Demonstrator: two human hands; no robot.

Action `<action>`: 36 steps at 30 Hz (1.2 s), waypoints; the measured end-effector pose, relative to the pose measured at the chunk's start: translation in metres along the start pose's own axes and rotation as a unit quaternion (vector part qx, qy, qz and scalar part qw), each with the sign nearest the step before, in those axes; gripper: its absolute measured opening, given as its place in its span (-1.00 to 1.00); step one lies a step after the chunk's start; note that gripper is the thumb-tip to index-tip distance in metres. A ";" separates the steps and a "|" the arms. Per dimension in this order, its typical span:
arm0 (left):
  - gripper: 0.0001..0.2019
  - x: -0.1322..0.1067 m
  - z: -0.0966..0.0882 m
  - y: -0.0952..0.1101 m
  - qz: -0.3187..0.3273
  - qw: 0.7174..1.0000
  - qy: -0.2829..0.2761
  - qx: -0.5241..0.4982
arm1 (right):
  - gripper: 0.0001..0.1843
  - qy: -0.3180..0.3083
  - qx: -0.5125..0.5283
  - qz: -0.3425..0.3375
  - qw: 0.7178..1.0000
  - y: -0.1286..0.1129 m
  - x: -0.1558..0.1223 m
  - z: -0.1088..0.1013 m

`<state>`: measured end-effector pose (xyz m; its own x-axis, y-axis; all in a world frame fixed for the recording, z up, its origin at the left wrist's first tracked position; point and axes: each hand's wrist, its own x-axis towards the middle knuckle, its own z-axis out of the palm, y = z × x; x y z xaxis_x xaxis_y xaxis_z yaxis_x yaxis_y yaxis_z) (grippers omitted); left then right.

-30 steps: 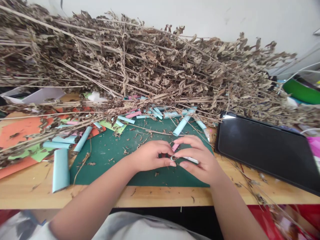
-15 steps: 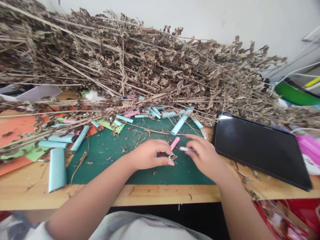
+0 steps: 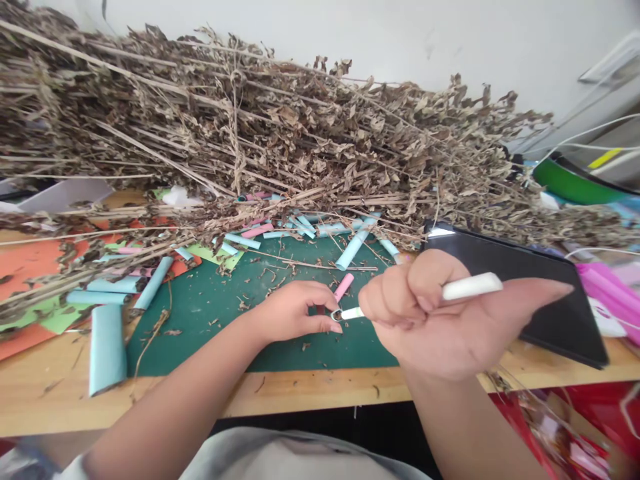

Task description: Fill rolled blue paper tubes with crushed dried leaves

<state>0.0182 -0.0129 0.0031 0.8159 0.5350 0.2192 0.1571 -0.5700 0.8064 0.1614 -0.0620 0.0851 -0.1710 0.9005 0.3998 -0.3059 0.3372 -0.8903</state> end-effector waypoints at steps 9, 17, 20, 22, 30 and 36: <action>-0.79 0.000 0.000 0.003 -0.006 1.000 -0.007 0.002 | -0.49 -0.038 0.105 0.011 0.994 0.016 -0.005 -0.003; -0.82 -0.001 0.002 0.000 -0.005 1.000 -0.009 0.002 | -0.56 -0.047 0.085 0.024 0.995 0.036 -0.011 -0.001; -0.83 -0.001 0.002 0.001 -0.002 1.000 -0.010 -0.003 | -0.71 -0.029 0.069 0.035 0.997 0.035 -0.011 -0.001; -0.81 -0.001 0.002 0.001 0.002 1.000 -0.002 -0.002 | -0.84 -0.012 0.070 0.022 0.997 0.030 -0.010 0.001; -0.80 -0.002 0.003 0.002 0.022 0.999 0.012 0.020 | -0.79 -0.013 0.087 -0.013 0.996 0.032 -0.009 0.006; -0.79 -0.002 0.002 0.000 0.013 1.000 0.015 0.024 | -0.82 -0.022 0.090 0.005 0.996 0.033 -0.005 0.007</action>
<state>0.0182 -0.0153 0.0017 0.8027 0.5379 0.2575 0.1626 -0.6129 0.7732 0.1458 -0.0574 0.0547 -0.2140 0.8892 0.4044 -0.4658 0.2710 -0.8424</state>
